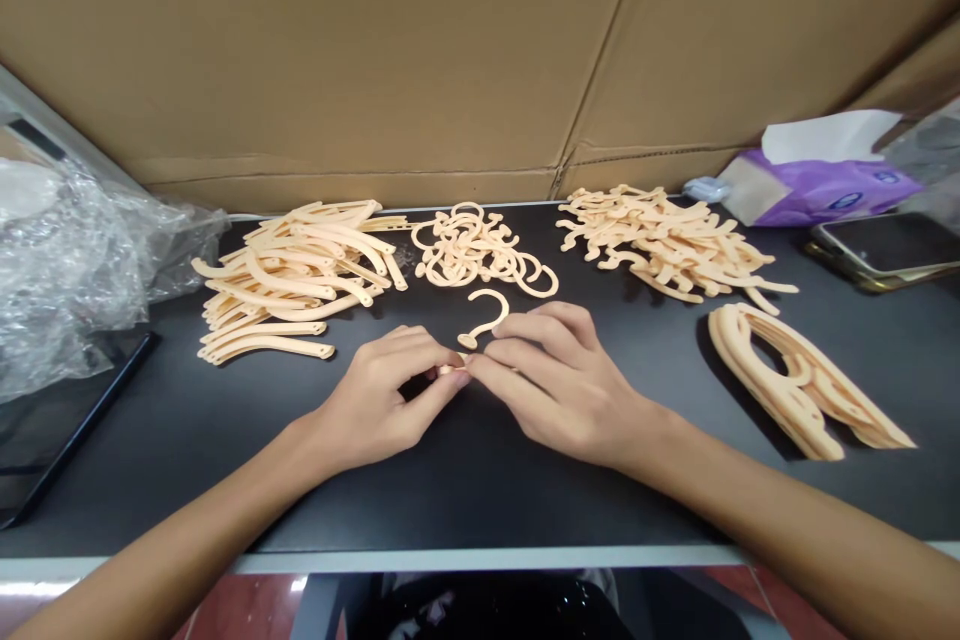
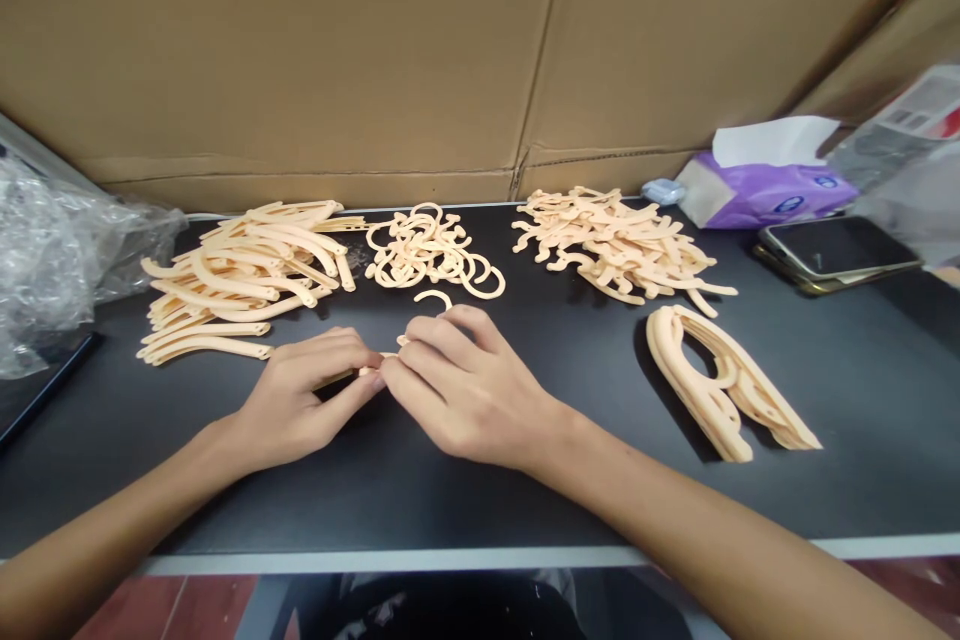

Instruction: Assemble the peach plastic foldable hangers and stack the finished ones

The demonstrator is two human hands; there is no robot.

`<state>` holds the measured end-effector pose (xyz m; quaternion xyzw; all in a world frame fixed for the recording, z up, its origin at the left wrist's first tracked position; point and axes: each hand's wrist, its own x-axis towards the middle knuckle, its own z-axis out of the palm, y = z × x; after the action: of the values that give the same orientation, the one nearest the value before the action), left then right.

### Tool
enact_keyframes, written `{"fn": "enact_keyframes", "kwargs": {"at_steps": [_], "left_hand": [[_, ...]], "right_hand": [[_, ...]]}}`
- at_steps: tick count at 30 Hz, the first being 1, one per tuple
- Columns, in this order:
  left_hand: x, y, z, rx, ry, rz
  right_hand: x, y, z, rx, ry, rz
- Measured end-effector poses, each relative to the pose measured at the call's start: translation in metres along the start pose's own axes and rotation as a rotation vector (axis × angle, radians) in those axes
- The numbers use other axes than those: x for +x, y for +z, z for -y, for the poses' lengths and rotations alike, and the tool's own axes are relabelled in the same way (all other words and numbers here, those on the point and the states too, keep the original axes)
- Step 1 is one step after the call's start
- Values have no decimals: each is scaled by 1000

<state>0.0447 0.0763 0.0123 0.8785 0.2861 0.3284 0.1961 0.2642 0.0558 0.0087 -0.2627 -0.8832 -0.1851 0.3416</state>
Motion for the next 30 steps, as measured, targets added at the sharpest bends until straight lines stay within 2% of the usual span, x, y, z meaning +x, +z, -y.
{"fn": "enact_keyframes", "kwargs": {"at_steps": [2,4,7,9,11,14,19,25,30], "left_hand": [[1,-1,0,-30,-51,-26],[2,-4,2,-86,-173,-115],[8,-12,9,-385,-482,-395],[13,-17,14,-671,-619,-595],[17,-21,18,-868,-655,-688],[19,-20,21,-1022,-711,-656],[17,-16,22,-1063,-769,-599],[15,-15,19,-908,-712,-520],[11,-12,18,-722,-704,-406]], "right_hand": [[1,-3,0,-7,22,-38],[2,-6,-1,-11,81,-112],[1,-7,0,28,129,-169],[-1,-3,2,93,96,-84],[-2,3,4,145,69,71],[-2,9,5,180,77,249],[-3,5,-1,165,130,261],[-3,1,-3,238,189,321],[1,-6,-3,484,232,502]]}}
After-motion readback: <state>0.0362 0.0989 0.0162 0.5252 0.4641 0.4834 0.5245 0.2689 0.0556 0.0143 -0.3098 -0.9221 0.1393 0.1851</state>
